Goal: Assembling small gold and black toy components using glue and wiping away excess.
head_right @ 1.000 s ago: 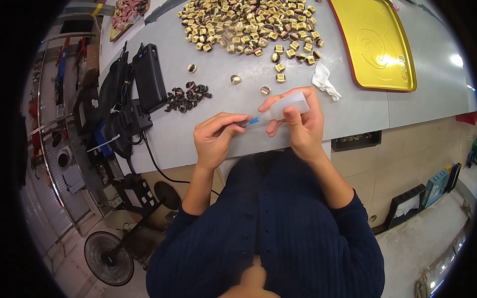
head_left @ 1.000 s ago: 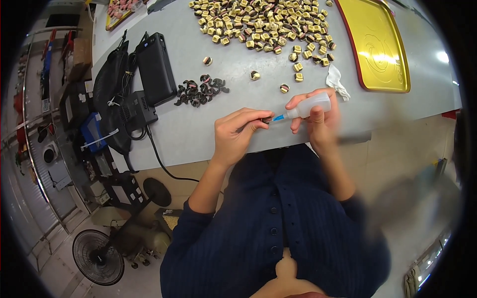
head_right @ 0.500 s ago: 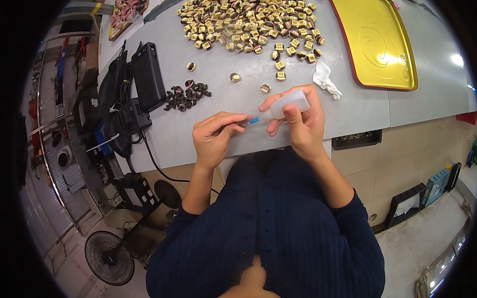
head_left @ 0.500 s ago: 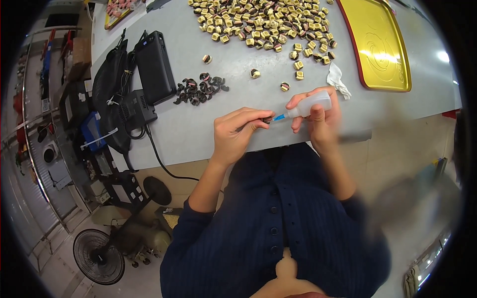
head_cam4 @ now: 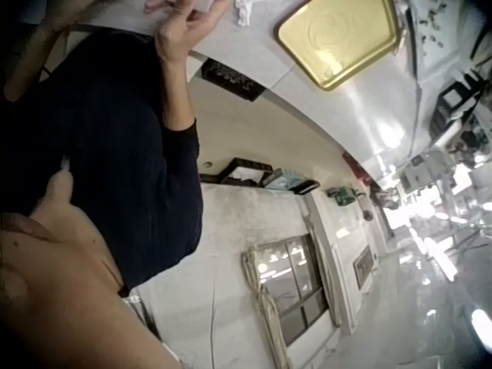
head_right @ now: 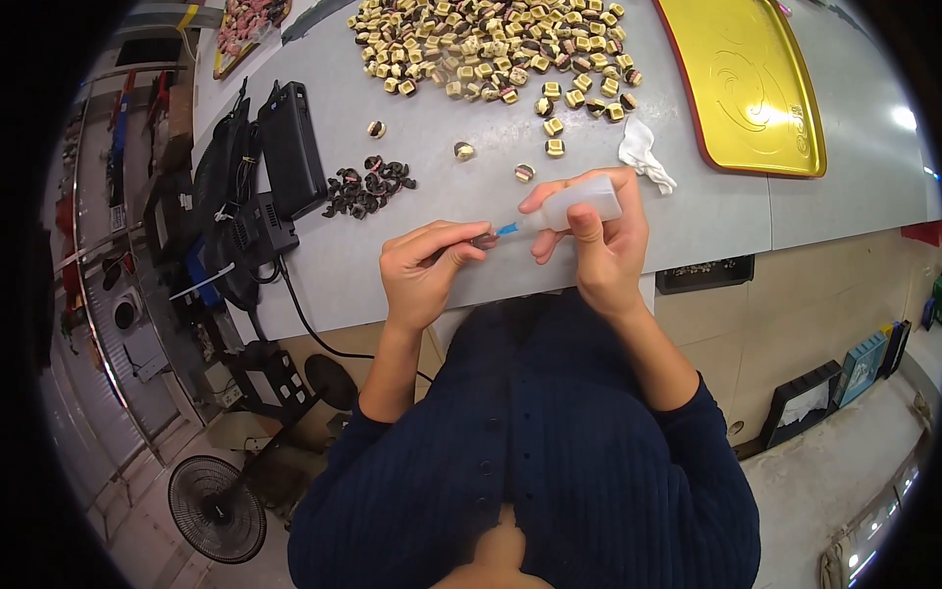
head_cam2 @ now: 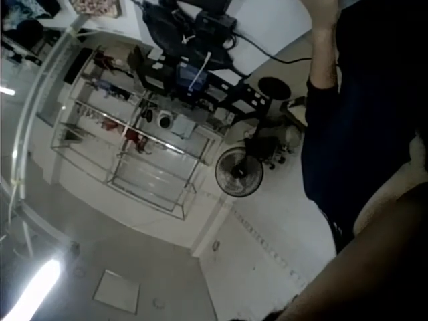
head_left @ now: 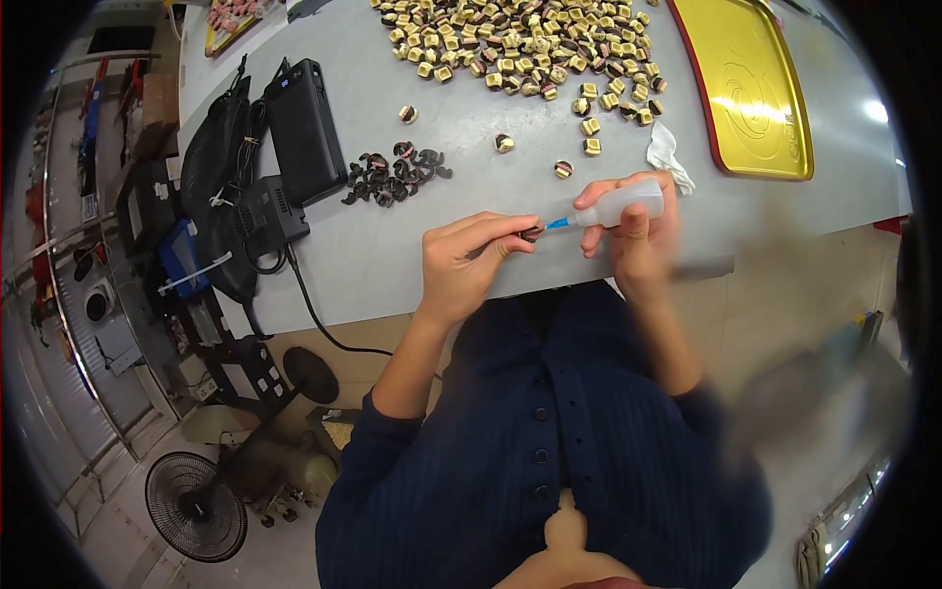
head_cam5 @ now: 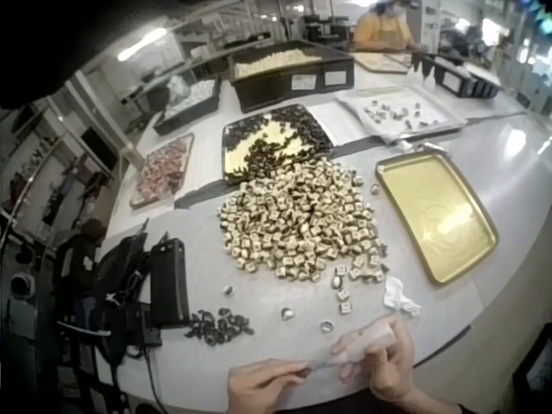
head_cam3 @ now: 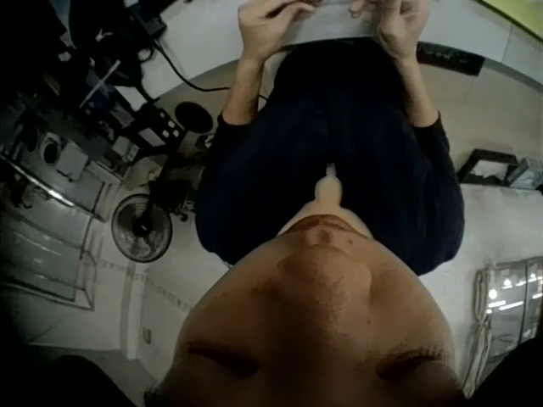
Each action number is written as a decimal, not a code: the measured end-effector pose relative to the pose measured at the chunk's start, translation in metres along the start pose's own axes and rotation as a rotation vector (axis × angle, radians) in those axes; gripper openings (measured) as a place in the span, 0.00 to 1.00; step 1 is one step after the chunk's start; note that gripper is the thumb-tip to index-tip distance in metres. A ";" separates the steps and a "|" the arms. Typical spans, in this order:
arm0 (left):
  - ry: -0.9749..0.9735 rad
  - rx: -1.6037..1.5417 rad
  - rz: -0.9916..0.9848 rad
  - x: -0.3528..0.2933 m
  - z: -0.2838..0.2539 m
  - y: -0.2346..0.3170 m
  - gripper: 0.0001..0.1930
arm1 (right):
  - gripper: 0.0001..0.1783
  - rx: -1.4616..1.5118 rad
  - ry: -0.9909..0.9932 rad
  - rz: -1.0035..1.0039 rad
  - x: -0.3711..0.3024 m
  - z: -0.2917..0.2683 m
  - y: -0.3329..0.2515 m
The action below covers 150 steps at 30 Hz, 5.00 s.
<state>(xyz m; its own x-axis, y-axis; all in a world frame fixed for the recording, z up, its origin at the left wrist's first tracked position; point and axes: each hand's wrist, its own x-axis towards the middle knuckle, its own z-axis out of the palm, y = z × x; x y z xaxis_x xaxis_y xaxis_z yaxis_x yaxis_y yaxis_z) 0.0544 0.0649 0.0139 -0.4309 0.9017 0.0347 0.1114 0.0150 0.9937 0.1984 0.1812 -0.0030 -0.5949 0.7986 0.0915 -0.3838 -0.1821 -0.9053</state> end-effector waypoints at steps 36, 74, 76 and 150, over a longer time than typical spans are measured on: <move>0.023 -0.071 0.059 -0.001 -0.001 -0.006 0.09 | 0.17 0.005 -0.029 -0.001 -0.002 -0.004 0.000; 0.046 -0.021 0.162 0.000 -0.003 -0.002 0.10 | 0.14 -1.221 0.111 -0.605 0.059 -0.135 -0.089; 0.030 -0.005 0.171 0.000 -0.003 -0.003 0.10 | 0.14 -1.194 0.168 -0.669 0.082 -0.141 -0.097; 0.102 0.045 0.262 -0.003 -0.006 -0.007 0.15 | 0.15 0.400 -0.115 0.612 -0.012 0.034 -0.006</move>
<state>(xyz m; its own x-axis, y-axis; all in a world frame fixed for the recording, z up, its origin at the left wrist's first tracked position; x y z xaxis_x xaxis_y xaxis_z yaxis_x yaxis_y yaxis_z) 0.0494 0.0597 0.0072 -0.4695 0.8295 0.3026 0.2698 -0.1915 0.9437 0.1833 0.1531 0.0155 -0.8467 0.4261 -0.3187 -0.1745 -0.7882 -0.5901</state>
